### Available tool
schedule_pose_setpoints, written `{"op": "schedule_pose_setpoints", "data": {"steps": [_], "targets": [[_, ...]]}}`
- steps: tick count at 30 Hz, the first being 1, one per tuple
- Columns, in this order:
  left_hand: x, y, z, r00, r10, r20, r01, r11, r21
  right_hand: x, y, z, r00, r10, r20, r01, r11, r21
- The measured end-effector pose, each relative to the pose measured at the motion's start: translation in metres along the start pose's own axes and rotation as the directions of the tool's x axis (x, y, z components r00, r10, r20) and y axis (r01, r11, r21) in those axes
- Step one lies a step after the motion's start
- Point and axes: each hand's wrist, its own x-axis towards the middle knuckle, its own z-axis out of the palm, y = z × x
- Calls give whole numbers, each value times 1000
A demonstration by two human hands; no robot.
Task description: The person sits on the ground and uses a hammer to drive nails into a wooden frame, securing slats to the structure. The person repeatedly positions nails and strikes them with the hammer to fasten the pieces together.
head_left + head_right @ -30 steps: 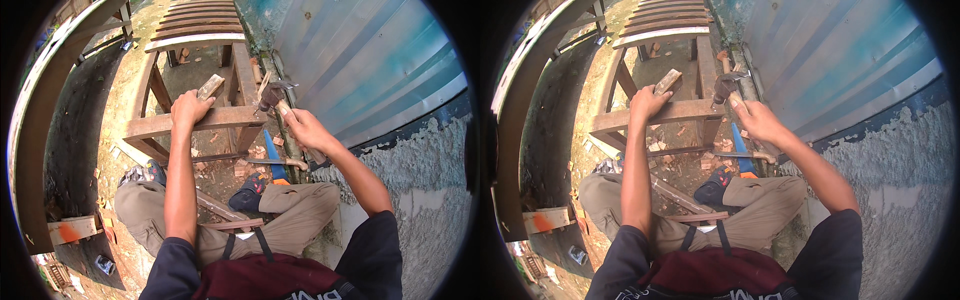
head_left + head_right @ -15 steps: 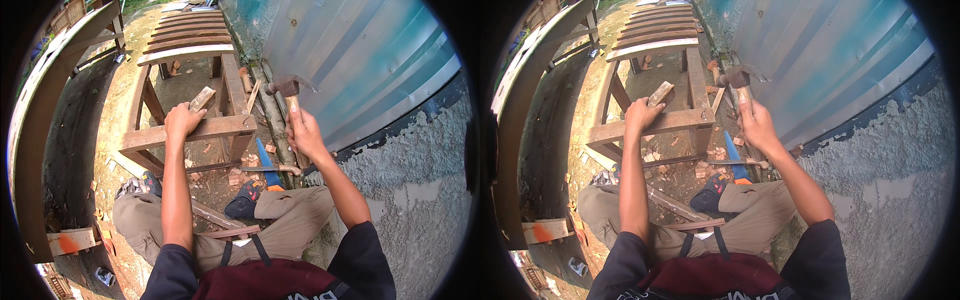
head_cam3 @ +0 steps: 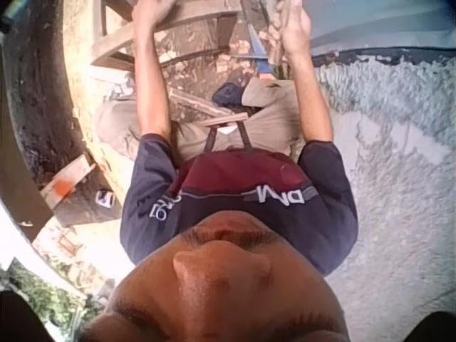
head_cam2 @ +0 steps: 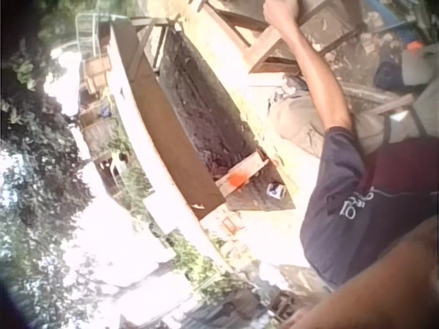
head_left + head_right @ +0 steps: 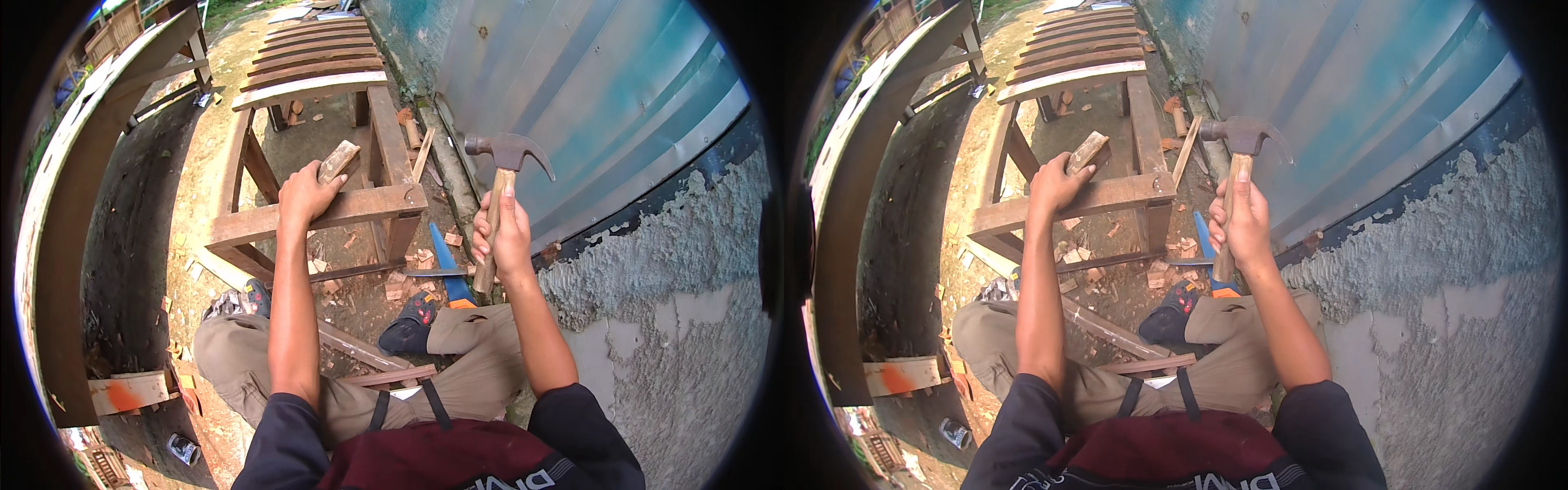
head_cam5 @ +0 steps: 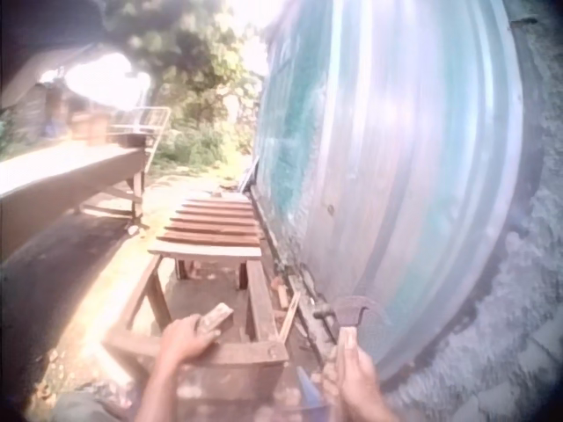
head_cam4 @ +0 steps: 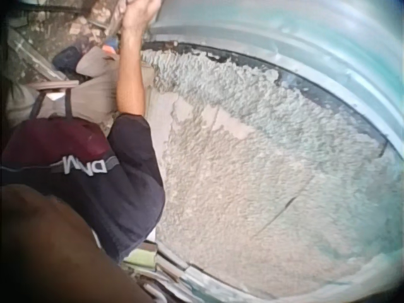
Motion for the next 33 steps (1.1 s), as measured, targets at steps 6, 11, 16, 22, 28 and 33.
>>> {"op": "schedule_pose_setpoints", "data": {"steps": [6,11,16,22,28,33], "targets": [[-32,58,5,998,62,28,-58,992,-109,-2,49,-15,954,283,-94,-251,933,258],[-55,85,50,984,157,83,-118,926,-359,-8,91,-4,926,372,-64,-326,873,363],[-51,76,64,986,137,95,-66,844,-532,3,89,1,942,307,-138,-208,855,475],[-50,89,73,977,191,94,-101,805,-584,6,85,25,891,438,122,-428,718,549],[-40,64,89,982,167,91,-55,710,-702,7,81,26,952,237,-193,-42,727,685],[-34,65,82,977,163,137,-25,728,-685,2,92,36,914,386,126,-390,746,540]]}}
